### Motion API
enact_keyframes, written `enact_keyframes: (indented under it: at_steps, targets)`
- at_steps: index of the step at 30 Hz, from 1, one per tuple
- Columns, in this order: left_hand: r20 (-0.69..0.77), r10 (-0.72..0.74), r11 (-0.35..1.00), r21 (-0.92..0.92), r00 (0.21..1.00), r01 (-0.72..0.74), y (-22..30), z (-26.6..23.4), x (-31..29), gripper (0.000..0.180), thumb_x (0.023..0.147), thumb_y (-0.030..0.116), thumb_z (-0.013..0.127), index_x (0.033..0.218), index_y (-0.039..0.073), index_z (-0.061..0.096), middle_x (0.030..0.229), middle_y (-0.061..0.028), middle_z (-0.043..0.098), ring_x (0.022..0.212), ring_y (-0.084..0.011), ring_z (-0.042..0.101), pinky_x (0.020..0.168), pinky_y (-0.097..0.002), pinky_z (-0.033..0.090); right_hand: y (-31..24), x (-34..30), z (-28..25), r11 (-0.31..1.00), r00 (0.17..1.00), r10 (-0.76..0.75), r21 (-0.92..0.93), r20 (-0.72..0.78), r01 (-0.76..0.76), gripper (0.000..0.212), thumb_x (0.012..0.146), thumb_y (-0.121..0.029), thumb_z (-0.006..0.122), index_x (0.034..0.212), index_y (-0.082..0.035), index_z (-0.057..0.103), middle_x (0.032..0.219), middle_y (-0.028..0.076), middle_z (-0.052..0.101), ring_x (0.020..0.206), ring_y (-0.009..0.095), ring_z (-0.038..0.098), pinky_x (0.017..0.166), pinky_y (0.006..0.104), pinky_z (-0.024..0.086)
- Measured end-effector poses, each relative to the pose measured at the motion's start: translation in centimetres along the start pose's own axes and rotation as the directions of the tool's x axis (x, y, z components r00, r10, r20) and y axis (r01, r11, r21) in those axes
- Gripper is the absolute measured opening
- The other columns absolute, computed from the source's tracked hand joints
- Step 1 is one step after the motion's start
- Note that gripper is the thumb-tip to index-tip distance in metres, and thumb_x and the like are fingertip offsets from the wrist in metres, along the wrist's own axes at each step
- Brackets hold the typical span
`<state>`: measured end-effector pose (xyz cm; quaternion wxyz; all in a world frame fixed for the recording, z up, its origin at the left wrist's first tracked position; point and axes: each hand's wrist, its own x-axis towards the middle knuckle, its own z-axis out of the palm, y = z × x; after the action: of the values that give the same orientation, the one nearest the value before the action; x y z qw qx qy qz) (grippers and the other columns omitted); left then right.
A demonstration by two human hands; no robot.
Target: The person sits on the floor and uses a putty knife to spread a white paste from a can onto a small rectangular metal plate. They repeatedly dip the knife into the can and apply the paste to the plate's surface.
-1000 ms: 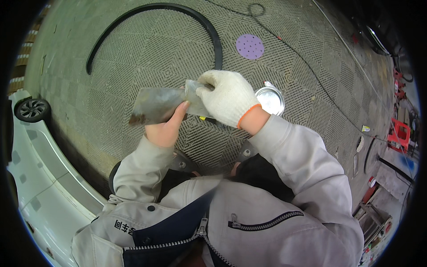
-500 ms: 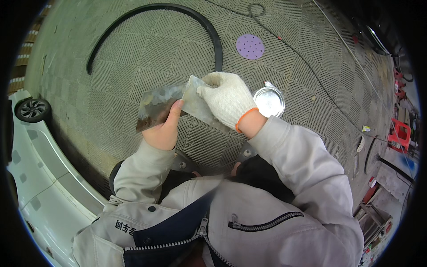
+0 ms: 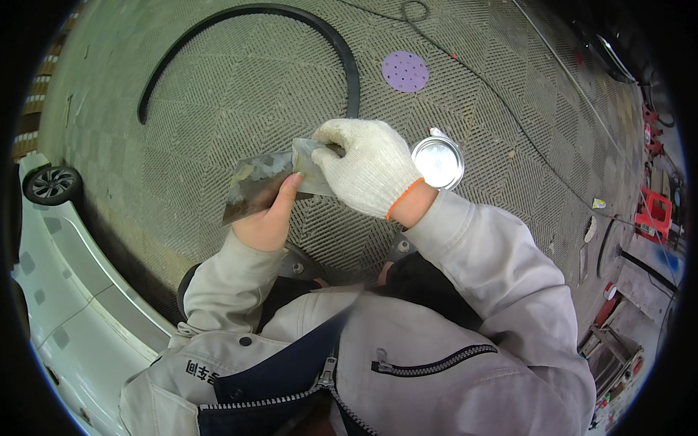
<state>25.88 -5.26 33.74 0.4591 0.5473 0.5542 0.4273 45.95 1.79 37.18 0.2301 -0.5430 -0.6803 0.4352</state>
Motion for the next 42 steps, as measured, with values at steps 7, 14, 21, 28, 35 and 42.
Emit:
enact_keyframes:
  at_steps: [7, 14, 21, 28, 35, 42]
  targets:
    - [0.084, -0.028, 0.992, 0.122, 0.996, 0.017, 0.4, -0.8, 0.1, 0.018, 0.100, 0.007, 0.076, 0.112, -0.005, 0.079, 0.098, -0.0108, 0.080, 0.090, -0.0187, 0.075, 0.082, -0.0330, 0.059, -0.6, -0.1, -0.7, 0.982, 0.991, -0.120, -0.139, 0.054, 0.126, 0.020, 0.095, -0.017, 0.068, 0.107, -0.007, 0.081, 0.096, 0.016, 0.079, 0.086, 0.035, 0.077, 0.077, 0.0436, 0.062]
    - [0.109, -0.060, 0.998, 0.006, 0.992, 0.060, -0.1, -0.7, 1.1, 0.014, 0.099, 0.006, 0.077, 0.106, -0.006, 0.077, 0.090, -0.0086, 0.078, 0.079, -0.0155, 0.072, 0.072, -0.0304, 0.057, -0.6, 0.0, -0.1, 0.982, 0.997, 0.006, -0.189, 0.073, 0.008, 0.024, 0.095, -0.021, 0.067, 0.109, -0.007, 0.081, 0.097, 0.017, 0.079, 0.087, 0.037, 0.077, 0.081, 0.0443, 0.062]
    - [-0.044, 0.035, 0.999, -0.031, 0.998, -0.036, 0.3, -0.7, 1.3, 0.018, 0.099, 0.003, 0.077, 0.115, -0.004, 0.072, 0.109, -0.0079, 0.076, 0.097, -0.0176, 0.071, 0.087, -0.0322, 0.057, 0.0, 0.9, -0.2, 0.938, 0.958, 0.287, 0.194, 0.025, -0.286, 0.039, 0.095, -0.023, 0.070, 0.123, 0.004, 0.076, 0.109, 0.023, 0.080, 0.096, 0.033, 0.079, 0.085, 0.0405, 0.063]
    - [-0.009, 0.101, 0.994, -0.045, 0.995, -0.102, -0.5, -0.3, 0.9, 0.017, 0.101, 0.001, 0.075, 0.116, -0.004, 0.072, 0.111, -0.0078, 0.076, 0.100, -0.0174, 0.070, 0.090, -0.0320, 0.056, 0.2, 0.5, 0.3, 0.940, 0.956, 0.286, 0.176, 0.071, -0.294, 0.039, 0.095, -0.024, 0.072, 0.122, 0.004, 0.076, 0.107, 0.023, 0.080, 0.096, 0.031, 0.079, 0.084, 0.0396, 0.063]
    - [0.053, 0.020, 0.999, -0.025, 0.998, -0.019, -0.1, -0.6, 0.3, 0.016, 0.101, -0.001, 0.075, 0.115, -0.007, 0.075, 0.109, -0.0102, 0.078, 0.095, -0.0179, 0.072, 0.084, -0.0316, 0.058, -0.6, -0.2, -0.2, 0.988, 0.996, 0.088, 0.122, 0.033, -0.092, 0.028, 0.096, -0.020, 0.069, 0.114, -0.001, 0.079, 0.098, 0.020, 0.080, 0.085, 0.033, 0.079, 0.080, 0.0402, 0.063]
    - [0.127, 0.055, 0.984, 0.160, 0.990, -0.075, 1.0, -1.3, 0.7, 0.011, 0.099, 0.004, 0.077, 0.105, -0.006, 0.078, 0.089, -0.0104, 0.079, 0.077, -0.0181, 0.072, 0.071, -0.0312, 0.056, -0.8, -0.6, -0.3, 0.989, 0.994, -0.107, -0.103, 0.027, 0.109, 0.019, 0.095, -0.017, 0.068, 0.103, -0.005, 0.080, 0.090, 0.014, 0.078, 0.081, 0.034, 0.076, 0.074, 0.0434, 0.062]
